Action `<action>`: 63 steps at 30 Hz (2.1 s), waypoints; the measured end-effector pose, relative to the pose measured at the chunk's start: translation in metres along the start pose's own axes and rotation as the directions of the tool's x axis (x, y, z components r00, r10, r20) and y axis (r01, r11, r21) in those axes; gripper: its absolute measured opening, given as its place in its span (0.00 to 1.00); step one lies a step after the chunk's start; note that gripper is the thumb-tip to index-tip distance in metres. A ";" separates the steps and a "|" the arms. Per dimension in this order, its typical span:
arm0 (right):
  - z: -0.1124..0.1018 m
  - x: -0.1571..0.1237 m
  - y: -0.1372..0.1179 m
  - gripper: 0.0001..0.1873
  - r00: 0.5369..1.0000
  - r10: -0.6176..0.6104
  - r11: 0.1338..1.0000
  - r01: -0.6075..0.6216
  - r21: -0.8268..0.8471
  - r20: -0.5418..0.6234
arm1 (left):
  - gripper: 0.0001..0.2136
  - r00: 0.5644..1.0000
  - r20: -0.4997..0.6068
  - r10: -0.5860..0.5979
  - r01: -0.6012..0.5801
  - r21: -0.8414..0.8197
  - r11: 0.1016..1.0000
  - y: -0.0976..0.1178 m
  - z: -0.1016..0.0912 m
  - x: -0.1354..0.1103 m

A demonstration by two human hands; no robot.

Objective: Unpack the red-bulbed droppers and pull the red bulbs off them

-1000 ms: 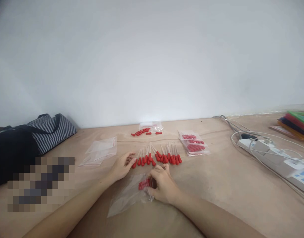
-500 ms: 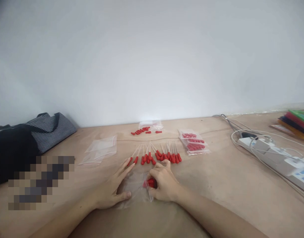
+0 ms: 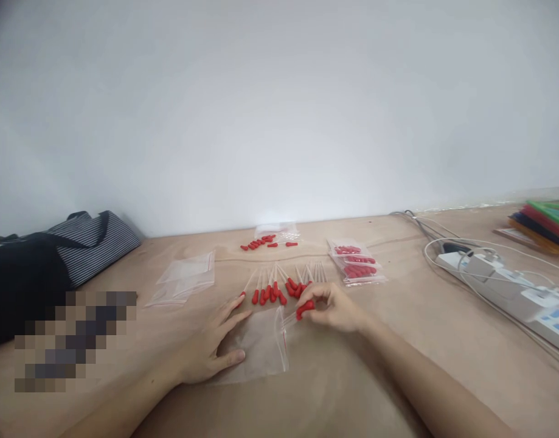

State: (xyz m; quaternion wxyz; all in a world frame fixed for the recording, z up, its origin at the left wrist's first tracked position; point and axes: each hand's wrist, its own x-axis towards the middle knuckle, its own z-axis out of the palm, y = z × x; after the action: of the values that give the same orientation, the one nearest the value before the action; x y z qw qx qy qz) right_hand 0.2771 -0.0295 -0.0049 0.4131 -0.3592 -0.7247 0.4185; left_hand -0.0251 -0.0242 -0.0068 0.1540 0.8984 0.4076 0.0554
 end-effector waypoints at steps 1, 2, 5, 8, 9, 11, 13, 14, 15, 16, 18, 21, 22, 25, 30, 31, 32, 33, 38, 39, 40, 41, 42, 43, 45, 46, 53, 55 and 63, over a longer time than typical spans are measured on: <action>-0.010 -0.001 0.002 0.09 0.998 0.049 0.998 -0.048 0.038 -0.030 | 0.30 1.000 0.000 -0.006 0.006 -0.009 1.000 0.001 0.000 0.000; -0.019 -0.001 0.003 0.10 0.993 0.082 0.995 -0.077 0.059 -0.087 | 0.30 1.000 -0.002 -0.014 0.014 -0.021 1.000 0.001 0.000 -0.001; -0.037 0.002 0.009 0.11 0.929 0.078 0.996 -0.061 0.058 -0.361 | 0.31 0.999 -0.028 -0.020 0.019 -0.064 0.998 -0.001 0.001 0.000; -0.034 0.010 0.014 0.12 0.806 -0.026 0.997 -0.021 -0.073 -0.591 | 0.32 0.999 -0.030 0.023 -0.026 -0.088 0.996 -0.002 0.001 0.003; -0.028 0.014 0.015 0.11 0.783 -0.081 0.989 -0.016 -0.150 -0.617 | 0.33 0.999 -0.024 0.042 -0.044 -0.089 0.995 -0.002 0.000 0.005; -0.011 0.020 0.018 0.08 0.787 -0.210 0.938 -0.005 -0.346 -0.580 | 0.34 0.997 -0.011 0.074 -0.075 -0.089 0.993 0.000 -0.003 0.009; 0.007 0.025 0.020 0.07 0.823 -0.346 0.830 0.046 -0.555 -0.450 | 0.36 0.995 -0.010 0.099 -0.099 -0.095 0.990 0.001 -0.005 0.012; 0.015 0.027 0.022 0.08 0.830 -0.407 0.763 0.078 -0.642 -0.382 | 0.36 0.994 -0.011 0.108 -0.109 -0.100 0.989 0.002 -0.006 0.014; 0.023 0.029 0.024 0.08 0.828 -0.460 0.695 0.112 -0.711 -0.319 | 0.37 0.993 -0.014 0.116 -0.116 -0.103 0.988 0.002 -0.007 0.015; 0.029 0.031 0.025 0.09 0.825 -0.499 0.631 0.137 -0.764 -0.264 | 0.37 0.992 -0.015 0.124 -0.125 -0.105 0.987 0.001 -0.007 0.015; 0.038 0.033 0.029 0.11 0.829 -0.530 0.529 0.160 -0.834 -0.177 | 0.38 0.990 -0.012 0.143 -0.143 -0.101 0.984 0.001 -0.007 0.016; 0.045 0.034 0.031 0.11 0.871 -0.480 0.452 0.145 -0.880 -0.103 | 0.39 0.989 -0.005 0.150 -0.150 -0.094 0.984 0.000 -0.006 0.016; 0.045 0.033 0.030 0.10 0.887 -0.451 0.446 0.134 -0.885 -0.093 | 0.39 0.989 -0.008 0.149 -0.149 -0.096 0.984 0.000 -0.006 0.015; 0.046 0.031 0.025 0.09 0.925 -0.367 0.466 0.092 -0.880 -0.098 | 0.38 0.989 -0.025 0.145 -0.147 -0.107 0.983 0.002 -0.007 0.015; 0.042 0.022 0.013 0.12 0.933 -0.326 0.501 0.033 -0.865 -0.153 | 0.37 0.987 -0.038 0.155 -0.158 -0.125 0.979 -0.002 -0.005 0.015; 0.041 0.019 0.011 0.12 0.928 -0.333 0.504 0.024 -0.864 -0.168 | 0.37 0.988 -0.044 0.149 -0.153 -0.138 0.978 -0.004 -0.004 0.015; 0.039 0.016 0.010 0.12 0.921 -0.344 0.504 0.015 -0.863 -0.184 | 0.36 0.990 -0.047 0.136 -0.142 -0.153 0.978 -0.006 -0.003 0.015; 0.038 0.013 0.010 0.12 0.913 -0.356 0.504 0.008 -0.864 -0.199 | 0.35 0.992 -0.052 0.117 -0.124 -0.171 0.977 -0.008 -0.001 0.015; 0.035 0.000 0.011 0.11 0.913 -0.365 0.498 0.026 -0.867 -0.182 | 0.25 0.988 -0.153 0.002 -0.040 -0.246 0.968 -0.007 -0.001 0.016; 0.036 -0.001 0.011 0.11 0.917 -0.361 0.503 0.036 -0.863 -0.172 | 0.23 0.982 -0.188 -0.030 -0.019 -0.257 0.966 -0.005 -0.001 0.016; 0.036 -0.002 0.010 0.11 0.918 -0.360 0.511 0.043 -0.859 -0.168 | 0.21 0.973 -0.220 -0.069 0.007 -0.268 0.963 -0.004 -0.001 0.016; 0.037 -0.003 0.010 0.11 0.916 -0.364 0.519 0.050 -0.854 -0.168 | 0.19 0.962 -0.250 -0.110 0.036 -0.283 0.958 -0.003 -0.002 0.016; 0.038 -0.004 0.010 0.12 0.913 -0.370 0.526 0.056 -0.849 -0.169 | 0.17 0.950 -0.274 -0.148 0.062 -0.299 0.952 -0.002 -0.002 0.016; 0.038 -0.006 0.009 0.12 0.911 -0.377 0.531 0.063 -0.845 -0.169 | 0.15 0.939 -0.291 -0.181 0.086 -0.312 0.946 -0.001 -0.002 0.015; 0.038 -0.010 0.009 0.13 0.906 -0.389 0.537 0.075 -0.840 -0.167 | 0.13 0.930 -0.294 -0.222 0.120 -0.328 0.937 0.001 -0.003 0.013; 0.037 -0.012 0.009 0.13 0.905 -0.392 0.538 0.079 -0.839 -0.166 | 0.14 0.933 -0.275 -0.231 0.133 -0.332 0.934 0.002 -0.003 0.011; 0.032 -0.023 0.009 0.12 0.901 -0.384 0.553 0.050 -0.832 -0.201 | 0.11 0.952 0.096 -0.290 0.304 -0.400 0.865 0.005 -0.012 0.001; 0.032 -0.023 0.008 0.11 0.900 -0.380 0.569 0.046 -0.821 -0.213 | 0.08 0.961 0.081 -0.265 0.275 -0.383 0.882 0.003 -0.015 -0.005; 0.034 -0.022 0.008 0.12 0.907 -0.371 0.583 0.062 -0.810 -0.198 | 0.17 0.856 0.101 -0.507 0.493 -0.450 0.744 -0.008 -0.021 -0.037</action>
State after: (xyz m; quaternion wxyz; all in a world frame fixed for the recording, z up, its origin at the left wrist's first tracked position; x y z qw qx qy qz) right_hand 0.2569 -0.0557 -0.0293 0.3816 -0.4785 -0.7879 -0.0681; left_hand -0.0601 -0.0426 0.0115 0.3657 0.6925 0.6102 0.1197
